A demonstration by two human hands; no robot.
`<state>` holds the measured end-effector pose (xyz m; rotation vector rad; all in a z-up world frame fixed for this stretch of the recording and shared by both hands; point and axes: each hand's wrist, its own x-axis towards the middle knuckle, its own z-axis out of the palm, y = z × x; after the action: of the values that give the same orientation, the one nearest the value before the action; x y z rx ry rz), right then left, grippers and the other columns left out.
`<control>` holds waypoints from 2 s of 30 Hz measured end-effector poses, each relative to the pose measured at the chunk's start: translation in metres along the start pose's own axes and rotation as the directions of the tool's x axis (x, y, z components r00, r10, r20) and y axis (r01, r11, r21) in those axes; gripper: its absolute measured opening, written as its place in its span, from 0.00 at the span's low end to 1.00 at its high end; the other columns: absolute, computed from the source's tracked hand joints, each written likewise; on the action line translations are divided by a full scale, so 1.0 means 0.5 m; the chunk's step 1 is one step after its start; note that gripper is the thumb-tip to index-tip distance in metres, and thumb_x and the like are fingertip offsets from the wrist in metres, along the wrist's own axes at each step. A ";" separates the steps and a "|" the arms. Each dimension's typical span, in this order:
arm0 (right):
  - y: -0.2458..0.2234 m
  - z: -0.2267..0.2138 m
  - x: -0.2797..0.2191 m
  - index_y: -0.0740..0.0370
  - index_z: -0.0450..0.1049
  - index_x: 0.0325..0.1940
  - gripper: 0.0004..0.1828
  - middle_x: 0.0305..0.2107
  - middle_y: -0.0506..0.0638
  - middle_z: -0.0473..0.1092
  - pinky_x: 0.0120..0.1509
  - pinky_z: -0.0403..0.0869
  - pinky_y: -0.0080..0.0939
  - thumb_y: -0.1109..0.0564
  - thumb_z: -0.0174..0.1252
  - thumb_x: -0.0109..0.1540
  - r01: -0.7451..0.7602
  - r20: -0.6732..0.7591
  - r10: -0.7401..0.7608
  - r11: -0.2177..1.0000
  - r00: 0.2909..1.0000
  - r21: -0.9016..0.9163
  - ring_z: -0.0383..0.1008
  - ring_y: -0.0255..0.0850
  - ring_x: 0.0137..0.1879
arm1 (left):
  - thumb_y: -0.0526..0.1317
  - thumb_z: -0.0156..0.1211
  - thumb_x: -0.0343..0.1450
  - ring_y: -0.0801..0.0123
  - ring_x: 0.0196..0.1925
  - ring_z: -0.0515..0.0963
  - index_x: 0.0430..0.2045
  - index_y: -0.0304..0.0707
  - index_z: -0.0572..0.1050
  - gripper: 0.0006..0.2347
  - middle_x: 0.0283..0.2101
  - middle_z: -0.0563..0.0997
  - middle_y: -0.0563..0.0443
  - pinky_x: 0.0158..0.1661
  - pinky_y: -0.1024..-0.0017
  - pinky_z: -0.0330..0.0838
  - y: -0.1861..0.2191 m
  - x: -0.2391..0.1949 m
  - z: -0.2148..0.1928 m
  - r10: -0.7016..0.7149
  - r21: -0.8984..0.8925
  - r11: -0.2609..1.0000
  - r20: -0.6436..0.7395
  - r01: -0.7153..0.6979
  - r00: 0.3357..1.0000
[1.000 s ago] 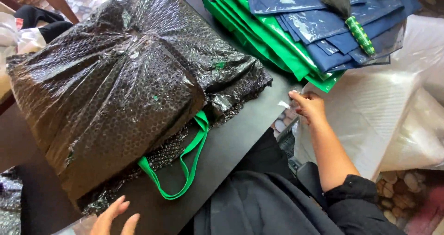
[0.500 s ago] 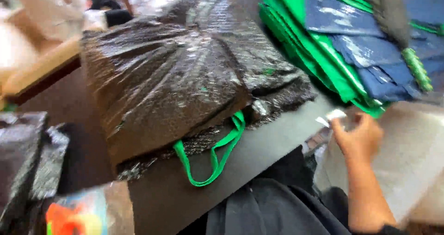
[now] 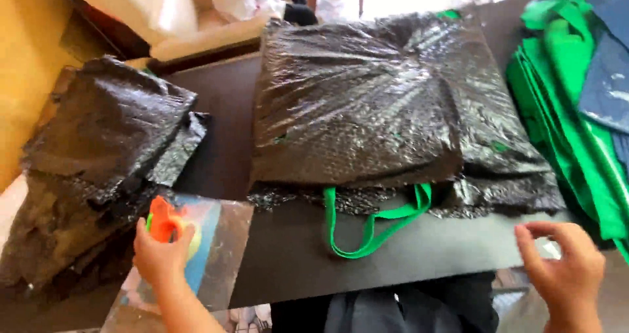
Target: The person wraps a large rectangular item in black bubble wrap, secures it with clear packing tape using a handheld dispenser, and folds the edges to seal the package. The person repeatedly applies tape to the edges and corners to ensure the wrapping is secure.
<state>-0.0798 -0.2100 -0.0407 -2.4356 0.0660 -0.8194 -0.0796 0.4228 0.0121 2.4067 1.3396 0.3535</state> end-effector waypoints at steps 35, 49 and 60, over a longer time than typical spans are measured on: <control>-0.333 0.311 0.122 0.55 0.79 0.34 0.08 0.38 0.46 0.72 0.50 0.70 0.43 0.56 0.74 0.57 0.282 0.135 -0.391 0.826 0.911 0.488 0.71 0.43 0.45 | 0.47 0.66 0.61 0.42 0.72 0.66 0.59 0.37 0.62 0.32 0.68 0.64 0.27 0.69 0.51 0.61 0.229 -0.381 0.268 0.857 -0.902 0.104 -0.132 -0.418 0.498; -0.356 0.289 0.090 0.64 0.68 0.37 0.06 0.41 0.54 0.76 0.54 0.75 0.47 0.62 0.56 0.68 0.350 0.183 -0.467 0.823 0.865 0.448 0.76 0.48 0.48 | 0.56 0.46 0.76 0.59 0.34 0.80 0.27 0.32 0.75 0.23 0.29 0.79 0.45 0.50 0.64 0.66 0.186 -0.388 0.312 0.917 -0.611 0.094 -0.254 -0.786 0.308; -0.348 0.209 0.093 0.57 0.71 0.43 0.20 0.45 0.45 0.76 0.56 0.74 0.42 0.46 0.72 0.57 0.201 0.368 -0.444 0.817 0.817 0.540 0.78 0.42 0.51 | 0.56 0.46 0.76 0.57 0.43 0.85 0.45 0.34 0.80 0.23 0.37 0.86 0.46 0.53 0.62 0.66 0.188 -0.379 0.270 0.932 -0.726 0.130 -0.142 -0.675 0.332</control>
<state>-0.0044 -0.0218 0.0079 -2.1092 -0.7000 -0.2803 -0.0541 0.1895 -0.0775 2.0693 -0.4923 0.5256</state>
